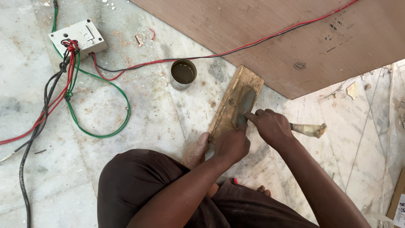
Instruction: The person sits on the floor and sharpens a small metal tool on a wet sharpening stone. They repeatedly rub the tool's edge against the stone, occasionally dipping their finger into a nearby metal cup to apply liquid to the stone's surface.
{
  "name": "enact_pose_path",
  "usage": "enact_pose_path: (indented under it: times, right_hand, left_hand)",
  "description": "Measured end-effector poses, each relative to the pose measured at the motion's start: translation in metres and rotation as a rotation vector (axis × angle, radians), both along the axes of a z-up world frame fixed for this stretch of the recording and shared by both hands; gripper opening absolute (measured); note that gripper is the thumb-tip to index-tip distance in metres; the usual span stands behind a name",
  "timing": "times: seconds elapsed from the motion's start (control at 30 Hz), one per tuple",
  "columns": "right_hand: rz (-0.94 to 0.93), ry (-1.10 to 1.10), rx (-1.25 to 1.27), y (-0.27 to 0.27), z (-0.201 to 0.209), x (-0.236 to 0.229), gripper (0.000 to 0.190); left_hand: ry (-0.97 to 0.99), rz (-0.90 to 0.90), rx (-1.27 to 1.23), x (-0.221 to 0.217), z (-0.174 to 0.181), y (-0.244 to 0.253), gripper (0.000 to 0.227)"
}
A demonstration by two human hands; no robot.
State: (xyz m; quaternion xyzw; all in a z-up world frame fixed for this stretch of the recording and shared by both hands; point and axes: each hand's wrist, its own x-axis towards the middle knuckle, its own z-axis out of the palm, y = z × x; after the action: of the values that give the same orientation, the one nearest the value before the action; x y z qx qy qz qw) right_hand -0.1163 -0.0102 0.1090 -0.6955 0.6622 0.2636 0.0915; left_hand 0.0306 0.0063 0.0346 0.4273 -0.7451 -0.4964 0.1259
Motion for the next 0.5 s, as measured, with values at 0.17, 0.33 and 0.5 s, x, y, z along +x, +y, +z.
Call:
enact_pose_path:
  times: [0.17,0.33,0.5]
  right_hand:
    - [0.087,0.062,0.012,-0.004,0.002,-0.001,0.031]
    - [0.100,0.082,0.046,-0.010,0.000,-0.005,0.025]
    - [0.156,0.058,-0.004,-0.012,-0.001,-0.007,0.026]
  left_hand:
    - [0.100,-0.002,-0.075,-0.004,-0.005,0.009,0.044]
    - [0.068,0.001,-0.052,-0.004,-0.004,0.008,0.047]
    - [0.032,-0.001,0.003,0.003,0.005,0.003,0.055]
